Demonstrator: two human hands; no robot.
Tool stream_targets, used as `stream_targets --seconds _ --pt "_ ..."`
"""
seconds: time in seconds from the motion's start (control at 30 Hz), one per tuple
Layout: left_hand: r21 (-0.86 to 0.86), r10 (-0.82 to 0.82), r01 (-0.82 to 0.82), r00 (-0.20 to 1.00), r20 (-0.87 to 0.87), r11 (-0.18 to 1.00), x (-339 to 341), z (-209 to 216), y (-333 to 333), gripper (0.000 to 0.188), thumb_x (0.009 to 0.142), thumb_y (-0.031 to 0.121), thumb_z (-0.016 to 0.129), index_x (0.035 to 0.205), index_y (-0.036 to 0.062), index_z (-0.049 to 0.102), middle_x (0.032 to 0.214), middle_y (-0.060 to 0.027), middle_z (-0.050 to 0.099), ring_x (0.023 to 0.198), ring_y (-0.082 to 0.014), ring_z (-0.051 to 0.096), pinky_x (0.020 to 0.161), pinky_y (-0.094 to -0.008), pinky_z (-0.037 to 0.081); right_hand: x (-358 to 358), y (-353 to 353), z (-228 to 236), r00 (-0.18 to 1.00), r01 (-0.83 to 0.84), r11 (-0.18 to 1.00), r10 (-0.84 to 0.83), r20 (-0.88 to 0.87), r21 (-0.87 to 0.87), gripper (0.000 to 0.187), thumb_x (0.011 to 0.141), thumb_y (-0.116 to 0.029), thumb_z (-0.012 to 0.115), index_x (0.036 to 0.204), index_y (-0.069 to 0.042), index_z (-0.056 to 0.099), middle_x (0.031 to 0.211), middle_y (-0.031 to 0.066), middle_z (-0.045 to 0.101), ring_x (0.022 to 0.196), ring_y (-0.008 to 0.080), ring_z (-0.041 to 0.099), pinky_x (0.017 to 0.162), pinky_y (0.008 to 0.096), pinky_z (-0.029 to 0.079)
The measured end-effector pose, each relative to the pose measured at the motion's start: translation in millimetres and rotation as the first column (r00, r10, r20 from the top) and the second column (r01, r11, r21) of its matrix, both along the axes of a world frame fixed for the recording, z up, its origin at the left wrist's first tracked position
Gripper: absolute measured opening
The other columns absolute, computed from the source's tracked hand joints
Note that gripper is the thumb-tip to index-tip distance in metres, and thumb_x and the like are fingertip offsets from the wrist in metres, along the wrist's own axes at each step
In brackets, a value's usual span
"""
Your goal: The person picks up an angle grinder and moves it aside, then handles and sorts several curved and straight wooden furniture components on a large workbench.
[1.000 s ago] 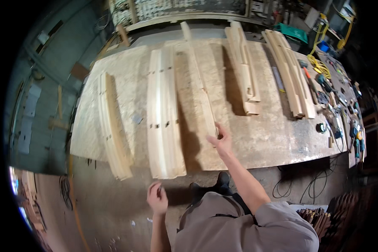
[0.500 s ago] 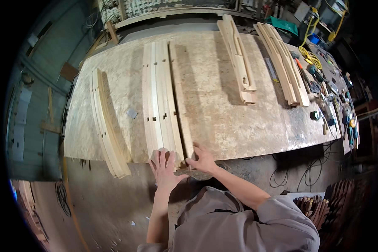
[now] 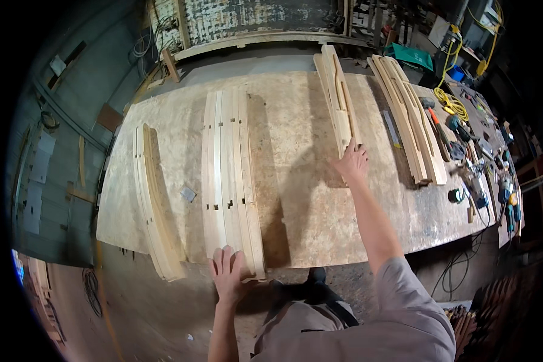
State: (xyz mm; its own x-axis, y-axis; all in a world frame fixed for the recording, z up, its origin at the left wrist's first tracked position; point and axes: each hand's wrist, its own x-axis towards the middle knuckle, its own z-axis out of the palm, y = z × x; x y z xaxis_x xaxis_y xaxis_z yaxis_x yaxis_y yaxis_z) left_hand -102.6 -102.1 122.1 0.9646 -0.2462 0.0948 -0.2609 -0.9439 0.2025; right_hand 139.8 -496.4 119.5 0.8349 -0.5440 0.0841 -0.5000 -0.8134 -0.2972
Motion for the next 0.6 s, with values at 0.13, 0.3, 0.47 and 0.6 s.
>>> stream_targets --seconds 0.13,0.3,0.47,0.6 --pt "-0.024 -0.004 0.005 1.000 0.021 1.000 -1 -7 1 0.092 0.048 0.036 0.087 0.127 0.0093 0.050 0.138 -0.0172 0.041 0.134 -0.0415 0.031 0.109 -0.0601 0.021 19 -34 -32 0.997 -0.056 0.992 0.061 -0.044 0.117 0.085 0.071 -0.039 0.076 0.141 -0.006 0.039 0.129 0.0223 0.048 0.114 0.0343 0.053 0.094 0.0431 0.046" --pt "-0.010 0.035 -0.035 0.999 0.027 0.999 9 -9 -7 0.083 0.050 0.041 0.084 0.121 0.0089 0.054 0.136 -0.0175 0.043 0.133 -0.0406 0.032 0.109 -0.0598 0.021 -13 -104 -62 0.915 -0.205 0.588 -0.168 0.366 0.782 0.075 0.078 -0.026 0.076 0.141 0.000 0.044 0.128 0.0167 0.059 0.114 0.0222 0.058 0.091 0.0326 0.047" --pt "-0.010 0.064 -0.064 0.998 0.016 0.998 4 -11 -2 0.084 0.049 0.044 0.083 0.120 0.0089 0.055 0.138 -0.0172 0.043 0.134 -0.0407 0.032 0.109 -0.0599 0.021 -33 -89 -34 0.916 -0.204 0.608 -0.157 0.368 0.767 0.066 0.082 -0.019 0.072 0.140 0.000 0.046 0.125 0.0132 0.061 0.104 0.0141 0.060 0.088 0.0266 0.047" --pt "0.024 0.034 -0.034 0.999 0.030 0.999 7 -18 -1 0.086 0.051 0.046 0.082 0.123 0.0083 0.054 0.140 -0.0167 0.041 0.135 -0.0409 0.031 0.109 -0.0601 0.021 -35 -82 -64 0.942 -0.218 0.869 0.068 0.329 0.444 0.072 0.076 -0.031 0.077 0.137 -0.005 0.048 0.125 0.0167 0.059 0.104 0.0227 0.061 0.088 0.0345 0.048"
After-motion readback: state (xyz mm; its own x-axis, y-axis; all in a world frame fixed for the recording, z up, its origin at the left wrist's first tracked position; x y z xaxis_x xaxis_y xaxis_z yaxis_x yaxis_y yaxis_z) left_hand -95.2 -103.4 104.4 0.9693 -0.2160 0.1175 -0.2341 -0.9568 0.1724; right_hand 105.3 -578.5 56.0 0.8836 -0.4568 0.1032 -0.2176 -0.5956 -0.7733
